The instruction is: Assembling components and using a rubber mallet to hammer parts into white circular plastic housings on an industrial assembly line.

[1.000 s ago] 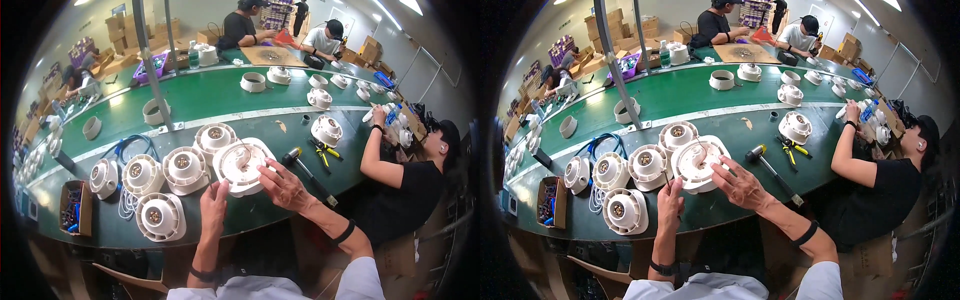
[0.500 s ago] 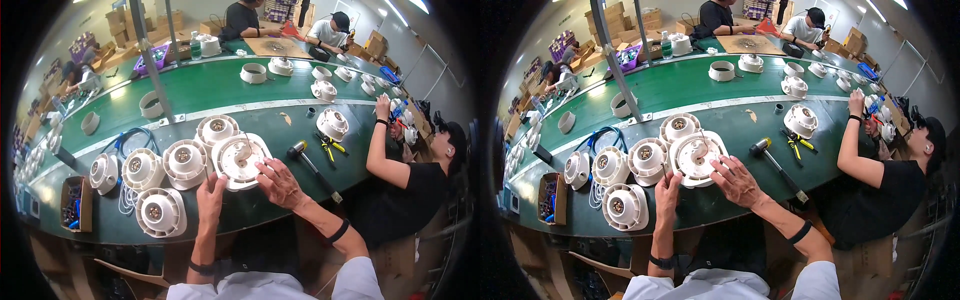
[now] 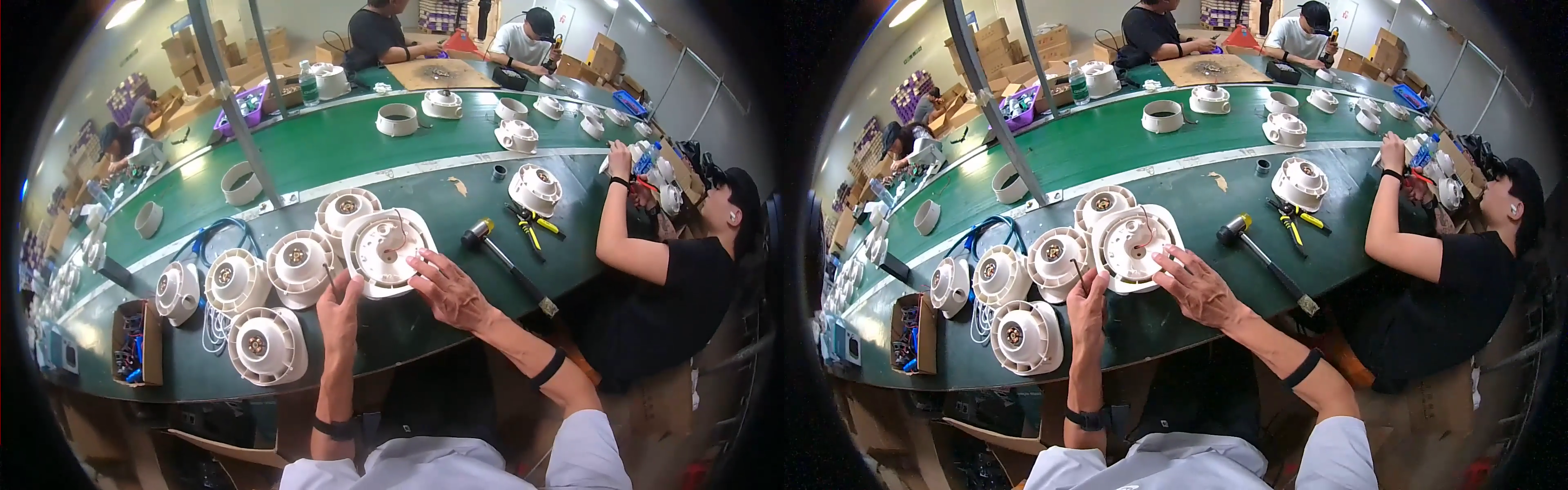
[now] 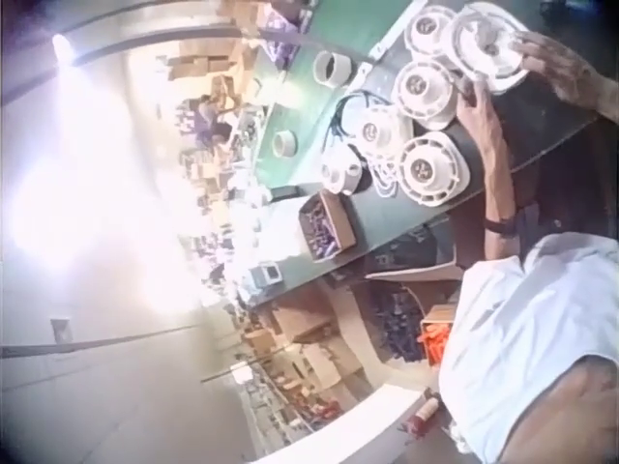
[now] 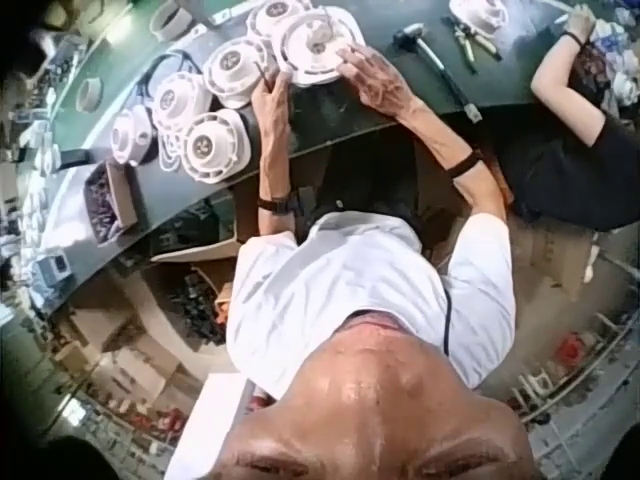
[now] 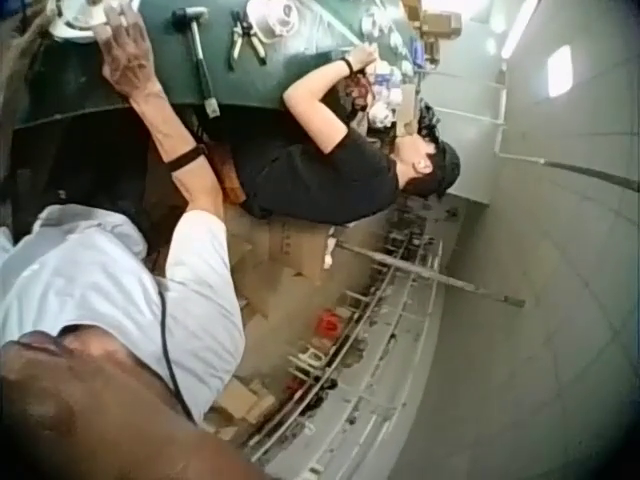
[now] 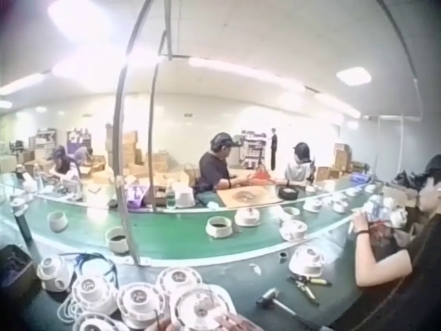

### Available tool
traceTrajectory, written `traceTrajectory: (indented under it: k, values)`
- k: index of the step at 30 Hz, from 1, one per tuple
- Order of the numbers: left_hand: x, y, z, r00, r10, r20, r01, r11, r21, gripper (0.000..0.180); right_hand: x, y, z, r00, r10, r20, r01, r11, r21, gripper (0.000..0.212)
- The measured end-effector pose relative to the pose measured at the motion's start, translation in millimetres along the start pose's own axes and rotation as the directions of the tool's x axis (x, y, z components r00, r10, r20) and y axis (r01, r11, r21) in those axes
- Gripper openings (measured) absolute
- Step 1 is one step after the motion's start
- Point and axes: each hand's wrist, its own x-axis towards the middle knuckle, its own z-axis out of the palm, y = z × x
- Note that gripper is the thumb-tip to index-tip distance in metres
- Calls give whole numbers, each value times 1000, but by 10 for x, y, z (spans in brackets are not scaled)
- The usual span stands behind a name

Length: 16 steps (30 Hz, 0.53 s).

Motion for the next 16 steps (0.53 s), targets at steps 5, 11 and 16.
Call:
traceTrajectory:
  k: [5, 11, 16]
  values:
    - [16, -50, -42, 1000, -7, -15, 7, 1000, 4, 39, 27, -29, -75, 1000, 16, -18, -15, 999, 37, 38]
    - [-15, 38, 20, 994, -102, -49, 103, 995, 19, 36, 79, 18, -122, 999, 43, -18, -41, 995, 94, 36]
    - [-22, 16, -100, 969, 50, -243, -30, 996, 84, 46, -160, 15, -336, 975, 165, -149, -152, 984, 96, 40]
